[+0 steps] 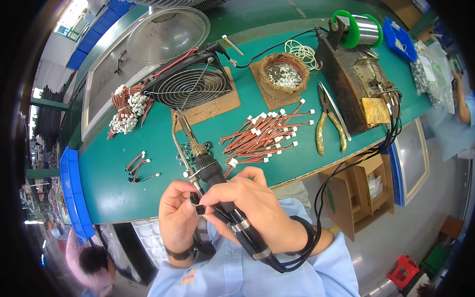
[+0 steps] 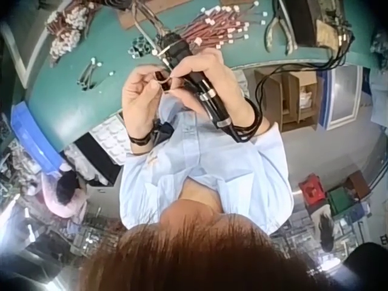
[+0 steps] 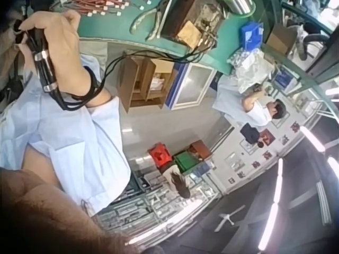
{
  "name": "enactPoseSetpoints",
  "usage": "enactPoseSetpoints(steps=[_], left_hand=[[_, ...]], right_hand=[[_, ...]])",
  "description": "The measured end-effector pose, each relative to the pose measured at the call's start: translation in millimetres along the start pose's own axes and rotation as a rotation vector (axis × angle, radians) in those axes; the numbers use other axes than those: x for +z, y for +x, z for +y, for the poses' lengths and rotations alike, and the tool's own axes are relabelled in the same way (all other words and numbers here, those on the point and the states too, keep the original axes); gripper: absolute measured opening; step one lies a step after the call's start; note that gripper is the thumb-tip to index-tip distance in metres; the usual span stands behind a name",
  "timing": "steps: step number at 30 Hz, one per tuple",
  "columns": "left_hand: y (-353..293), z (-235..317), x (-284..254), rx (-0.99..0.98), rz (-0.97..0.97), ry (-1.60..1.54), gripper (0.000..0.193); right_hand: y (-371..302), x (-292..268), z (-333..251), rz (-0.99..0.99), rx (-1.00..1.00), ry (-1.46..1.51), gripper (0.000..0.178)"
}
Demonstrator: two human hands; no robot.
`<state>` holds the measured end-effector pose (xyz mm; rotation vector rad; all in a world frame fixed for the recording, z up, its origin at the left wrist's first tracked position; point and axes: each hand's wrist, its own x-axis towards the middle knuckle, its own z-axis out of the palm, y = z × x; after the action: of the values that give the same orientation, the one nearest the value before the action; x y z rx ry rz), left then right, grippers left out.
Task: The person joins wires to circuit boards using a soldering iron and then trims the excess wire with pliers. They repeat this process for multiple components, placing each finished assembly onto the work surface.
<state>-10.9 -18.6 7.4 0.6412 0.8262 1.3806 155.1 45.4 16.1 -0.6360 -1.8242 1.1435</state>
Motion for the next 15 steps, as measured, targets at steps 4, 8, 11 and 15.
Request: enactPoseSetpoints(steps=[4,8,11,15], left_hand=[[-2.7,3.2,5.5,-0.041,0.065,0.047,0.026],[-2.8,2.2,1.4,-0.025,0.008,0.056,0.021],[0.5,0.3,-0.3,0.027,-0.066,0.065,0.016],[3.0,3.9,5.0,-0.031,-0.019,0.057,0.014]], right_hand=[[2.7,-4.6,0.6,-0.04,-0.007,0.004,0.043],[2.3,-7.6,0.6,-0.061,-0.019,0.036,0.044],[-5.8,-4.7,-3.7,0.049,0.197,0.189,0.043],[-4.0,-5.0,-2.9,0.081,0.226,0.155,0.042]])
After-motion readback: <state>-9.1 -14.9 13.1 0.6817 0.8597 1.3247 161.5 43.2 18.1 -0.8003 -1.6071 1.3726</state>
